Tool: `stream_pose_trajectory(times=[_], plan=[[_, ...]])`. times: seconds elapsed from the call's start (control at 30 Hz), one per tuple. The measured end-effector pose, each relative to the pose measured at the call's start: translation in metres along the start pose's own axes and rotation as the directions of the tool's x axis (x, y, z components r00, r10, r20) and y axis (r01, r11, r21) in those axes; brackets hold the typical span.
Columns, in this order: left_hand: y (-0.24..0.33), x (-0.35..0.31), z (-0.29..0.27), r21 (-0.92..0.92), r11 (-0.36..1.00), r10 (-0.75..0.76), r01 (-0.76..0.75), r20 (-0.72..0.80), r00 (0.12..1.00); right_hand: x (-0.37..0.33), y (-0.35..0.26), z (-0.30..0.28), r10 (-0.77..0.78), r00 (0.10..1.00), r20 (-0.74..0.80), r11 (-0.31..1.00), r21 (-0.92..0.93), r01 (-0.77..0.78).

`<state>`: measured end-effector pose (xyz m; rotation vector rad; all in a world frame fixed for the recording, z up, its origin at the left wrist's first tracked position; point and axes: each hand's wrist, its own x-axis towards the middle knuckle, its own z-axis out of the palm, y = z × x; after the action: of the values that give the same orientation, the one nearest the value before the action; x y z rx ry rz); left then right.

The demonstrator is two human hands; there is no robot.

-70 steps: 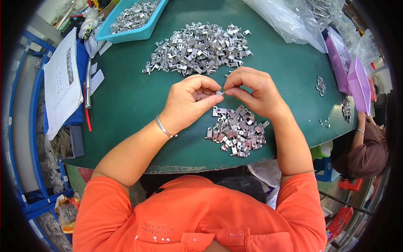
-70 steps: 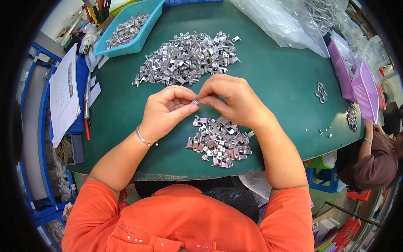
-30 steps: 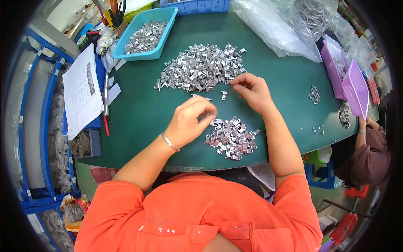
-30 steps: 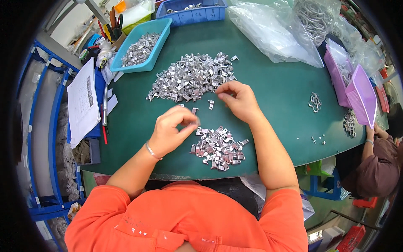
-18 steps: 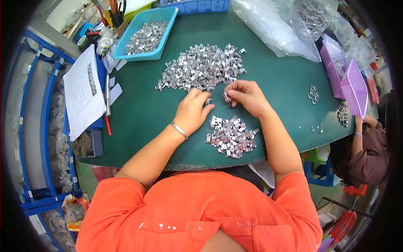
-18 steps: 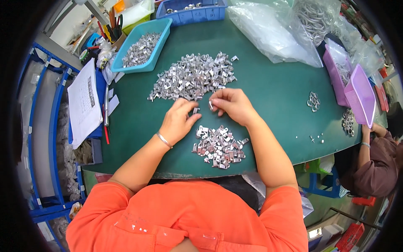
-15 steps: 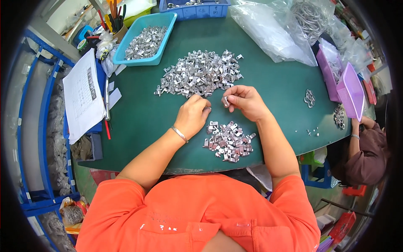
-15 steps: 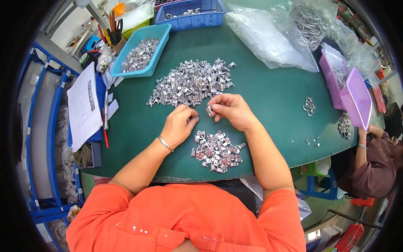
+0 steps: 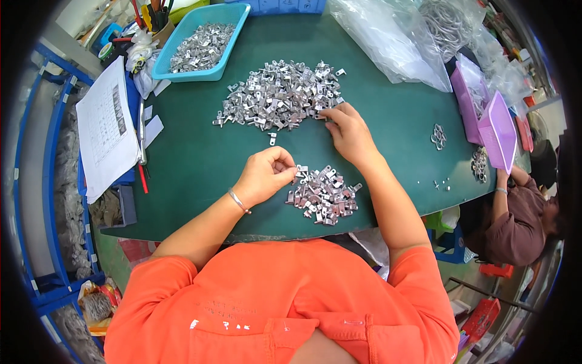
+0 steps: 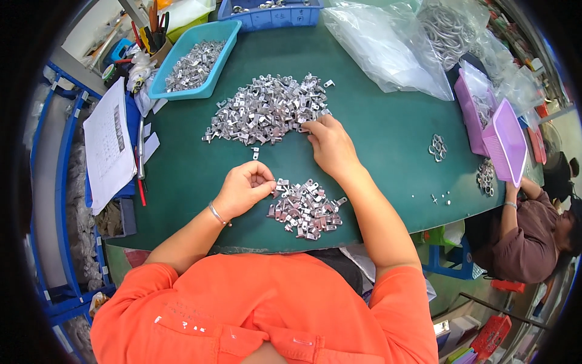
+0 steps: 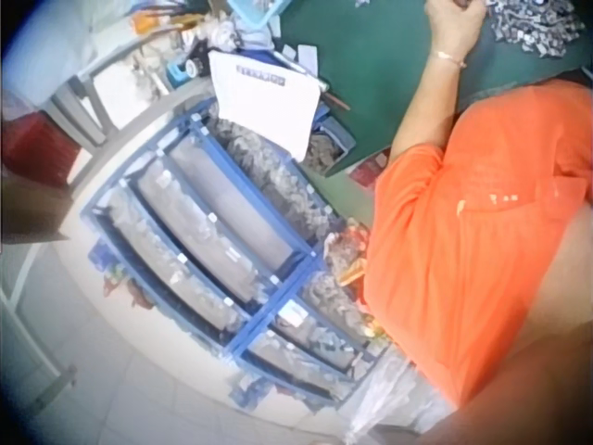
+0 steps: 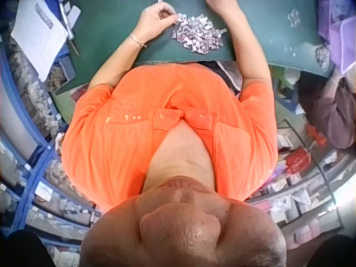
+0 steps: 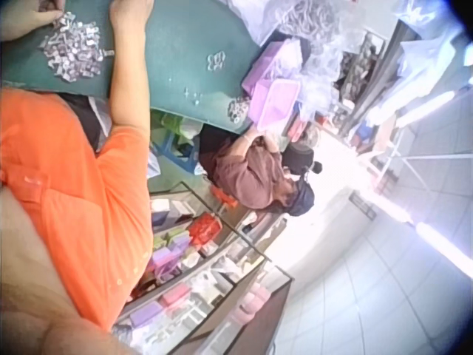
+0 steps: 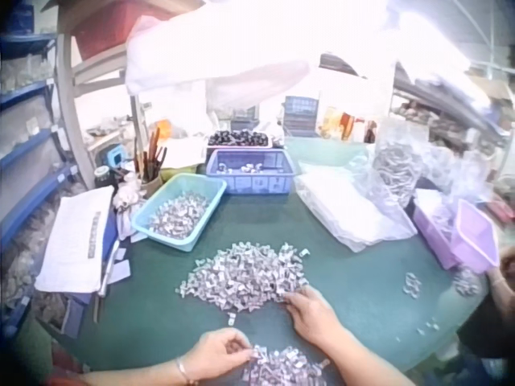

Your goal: The person sits at a green workbench and repeatedly picks up small metal brackets and fasteners, aligns them, and presses them together by hand. The assembled units are placed into a growing pile on the table. The person occasionally gathers the assembled pieces and transfers them into a white bag.

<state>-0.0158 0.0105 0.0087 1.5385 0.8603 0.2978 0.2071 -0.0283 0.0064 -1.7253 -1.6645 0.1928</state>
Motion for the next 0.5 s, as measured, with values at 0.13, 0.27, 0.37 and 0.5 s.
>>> stream_pose_trajectory(times=[0.13,0.27,0.37,0.5], plan=[[-0.003,-0.002,-0.002,-0.555,0.829,-0.073,0.074,0.023,0.997,0.005,0.010,0.014,-0.072,0.996,-0.043,0.994,-0.089,0.068],[-0.002,-0.006,-0.007,-0.710,0.698,-0.081,0.092,0.049,0.995,-0.009,-0.011,-0.005,0.140,0.989,0.036,0.963,0.229,-0.145],[0.000,-0.009,-0.006,-0.631,0.773,-0.055,0.064,0.033,0.998,-0.033,-0.029,-0.019,0.127,0.983,0.134,0.897,0.407,-0.171],[-0.007,-0.022,-0.001,-0.103,0.969,0.233,-0.226,0.072,0.970,-0.044,-0.041,-0.032,-0.077,0.912,0.403,0.867,0.479,-0.138]])
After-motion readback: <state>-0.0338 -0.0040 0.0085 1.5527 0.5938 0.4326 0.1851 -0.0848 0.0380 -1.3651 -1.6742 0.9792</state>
